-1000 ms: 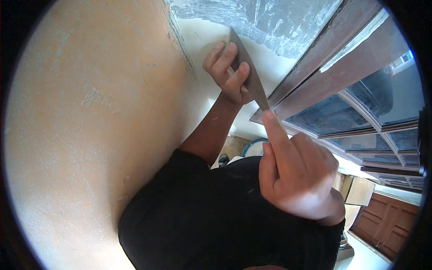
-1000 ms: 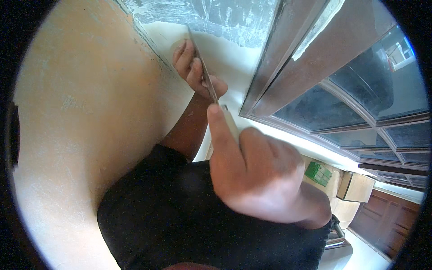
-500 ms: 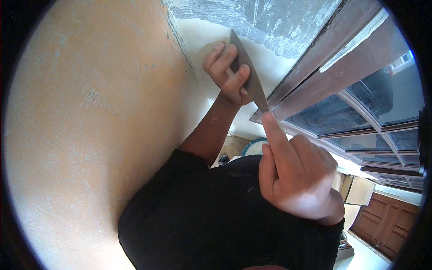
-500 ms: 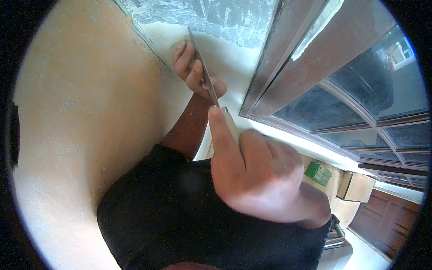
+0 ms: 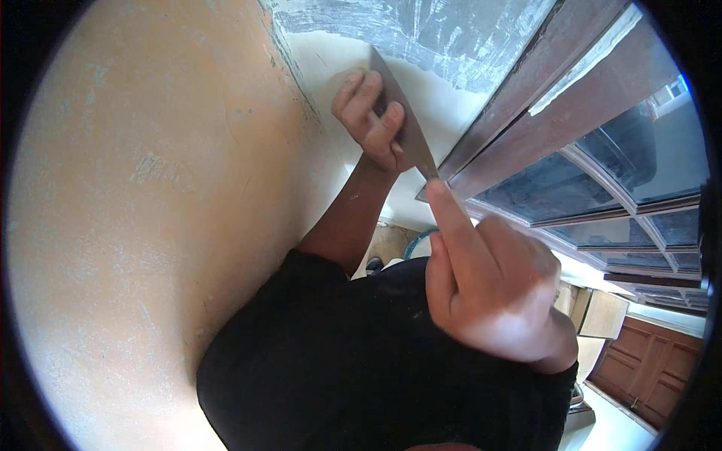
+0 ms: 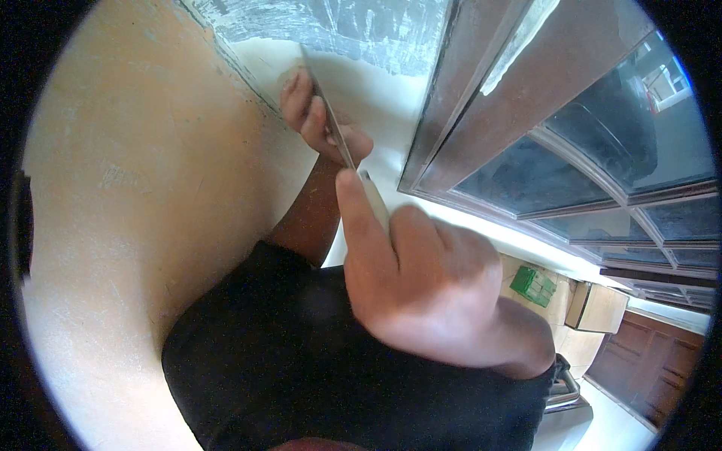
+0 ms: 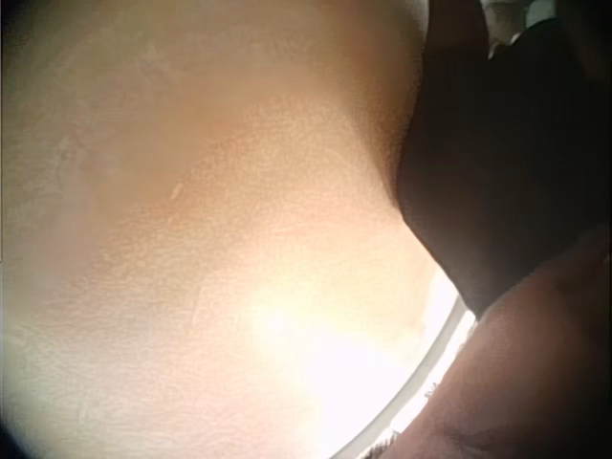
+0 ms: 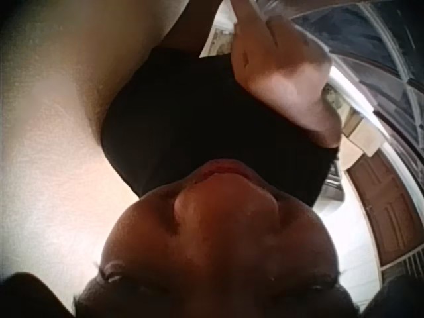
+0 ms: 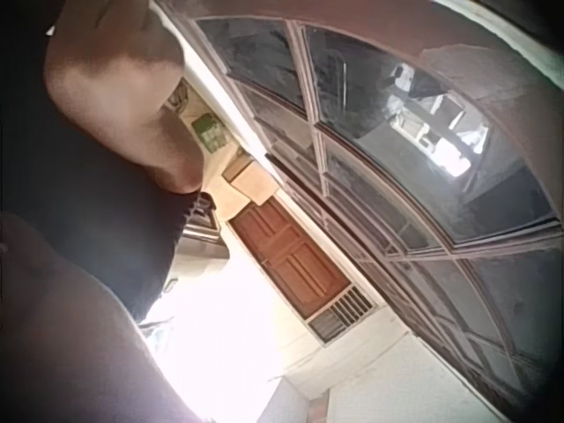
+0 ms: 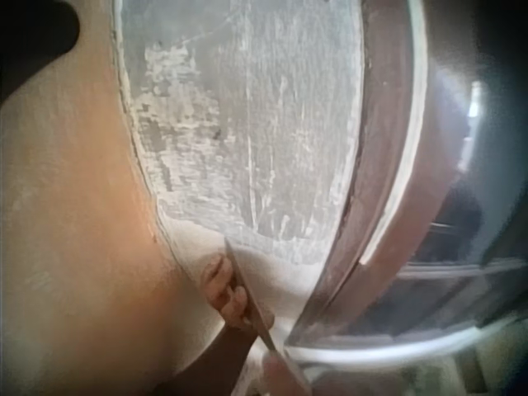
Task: Applying and smoothing putty or plaster around window frame joints and wall corners with a putty knife.
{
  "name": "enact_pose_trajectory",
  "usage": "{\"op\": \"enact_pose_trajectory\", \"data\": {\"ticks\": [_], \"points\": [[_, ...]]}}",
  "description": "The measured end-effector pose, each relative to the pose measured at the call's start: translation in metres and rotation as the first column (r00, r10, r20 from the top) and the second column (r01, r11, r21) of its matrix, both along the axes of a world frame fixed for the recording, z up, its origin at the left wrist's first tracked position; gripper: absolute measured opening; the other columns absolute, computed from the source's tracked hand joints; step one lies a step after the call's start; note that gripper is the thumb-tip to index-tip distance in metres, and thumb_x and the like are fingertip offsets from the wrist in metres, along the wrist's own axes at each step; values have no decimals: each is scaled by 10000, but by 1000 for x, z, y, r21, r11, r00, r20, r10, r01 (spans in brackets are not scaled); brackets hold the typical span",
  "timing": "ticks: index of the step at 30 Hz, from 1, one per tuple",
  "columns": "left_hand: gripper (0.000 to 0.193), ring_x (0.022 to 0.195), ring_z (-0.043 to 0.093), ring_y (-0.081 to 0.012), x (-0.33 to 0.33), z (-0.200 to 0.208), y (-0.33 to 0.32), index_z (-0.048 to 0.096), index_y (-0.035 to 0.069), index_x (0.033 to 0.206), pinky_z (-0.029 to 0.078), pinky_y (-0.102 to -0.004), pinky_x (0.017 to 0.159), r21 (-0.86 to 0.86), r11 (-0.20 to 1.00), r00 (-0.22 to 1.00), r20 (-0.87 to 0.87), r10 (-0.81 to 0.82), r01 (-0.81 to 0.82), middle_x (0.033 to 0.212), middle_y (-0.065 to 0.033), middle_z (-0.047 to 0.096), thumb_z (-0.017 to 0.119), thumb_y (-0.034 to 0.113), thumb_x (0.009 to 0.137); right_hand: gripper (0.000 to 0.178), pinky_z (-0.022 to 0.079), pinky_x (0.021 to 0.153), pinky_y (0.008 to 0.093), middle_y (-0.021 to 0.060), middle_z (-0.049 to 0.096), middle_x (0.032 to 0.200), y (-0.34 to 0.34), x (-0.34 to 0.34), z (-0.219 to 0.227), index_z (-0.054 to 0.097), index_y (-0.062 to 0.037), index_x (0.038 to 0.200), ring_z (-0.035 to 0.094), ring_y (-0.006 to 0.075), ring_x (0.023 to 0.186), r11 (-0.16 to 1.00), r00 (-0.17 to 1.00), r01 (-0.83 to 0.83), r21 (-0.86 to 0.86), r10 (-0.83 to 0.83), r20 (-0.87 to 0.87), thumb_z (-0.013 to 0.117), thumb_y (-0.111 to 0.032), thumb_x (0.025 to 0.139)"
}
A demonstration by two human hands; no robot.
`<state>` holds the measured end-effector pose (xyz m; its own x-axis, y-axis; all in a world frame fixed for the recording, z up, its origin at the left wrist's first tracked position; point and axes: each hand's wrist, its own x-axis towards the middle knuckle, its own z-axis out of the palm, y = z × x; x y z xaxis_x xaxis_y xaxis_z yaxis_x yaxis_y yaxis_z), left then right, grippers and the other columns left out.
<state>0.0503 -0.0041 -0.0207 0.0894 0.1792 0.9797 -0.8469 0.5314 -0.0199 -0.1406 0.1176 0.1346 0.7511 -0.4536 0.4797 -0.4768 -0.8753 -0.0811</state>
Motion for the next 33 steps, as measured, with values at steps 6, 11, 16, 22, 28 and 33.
{"op": "enact_pose_trajectory", "data": {"ticks": [6,11,16,22,28,33], "points": [[342,1214,418,-379,0,-1,-6,460,182,1275,376,-511,1003,-59,998,997,-83,-3,-2,1334,-223,470,497,348,978,460,373,412,298,38,447,590,1,2,-1,628,49,1207,456,152,438,1000,999,-20,11,20,33,671,-10,753],[331,1200,423,-383,1,0,-12,464,155,1246,374,-515,1001,-88,996,997,-74,-34,27,1334,-233,472,526,323,968,470,373,413,297,39,445,590,-4,4,-2,627,49,1209,451,147,436,1000,999,-25,-17,25,37,672,-14,745],[330,1205,420,-390,8,-3,-3,461,143,1234,363,-520,1015,-64,998,999,-48,-8,5,1328,-234,476,548,301,958,471,371,409,308,38,442,589,4,6,0,631,42,1206,450,155,432,1000,1000,-2,-5,2,0,671,-15,741],[382,1189,448,-402,14,5,-8,425,131,1271,375,-531,1007,-51,995,996,-9,90,-91,1314,-227,494,544,316,958,461,389,423,320,37,448,597,0,2,-2,635,39,1189,461,175,439,1000,997,-24,17,23,74,671,-10,732],[514,1119,523,-405,2,19,-12,368,113,1357,392,-545,976,-120,988,990,94,104,-93,1265,-220,540,450,444,972,451,417,429,314,32,519,594,1,-77,-44,660,-11,1165,504,168,441,983,947,-66,171,8,321,655,23,716],[766,1145,530,-422,-1,24,-19,361,69,1423,272,-591,1055,-33,988,988,35,150,-149,1232,-209,582,287,659,940,397,476,551,363,120,640,730,37,-146,-96,672,0,1126,598,266,558,908,865,-31,418,-185,467,658,32,730]]}}
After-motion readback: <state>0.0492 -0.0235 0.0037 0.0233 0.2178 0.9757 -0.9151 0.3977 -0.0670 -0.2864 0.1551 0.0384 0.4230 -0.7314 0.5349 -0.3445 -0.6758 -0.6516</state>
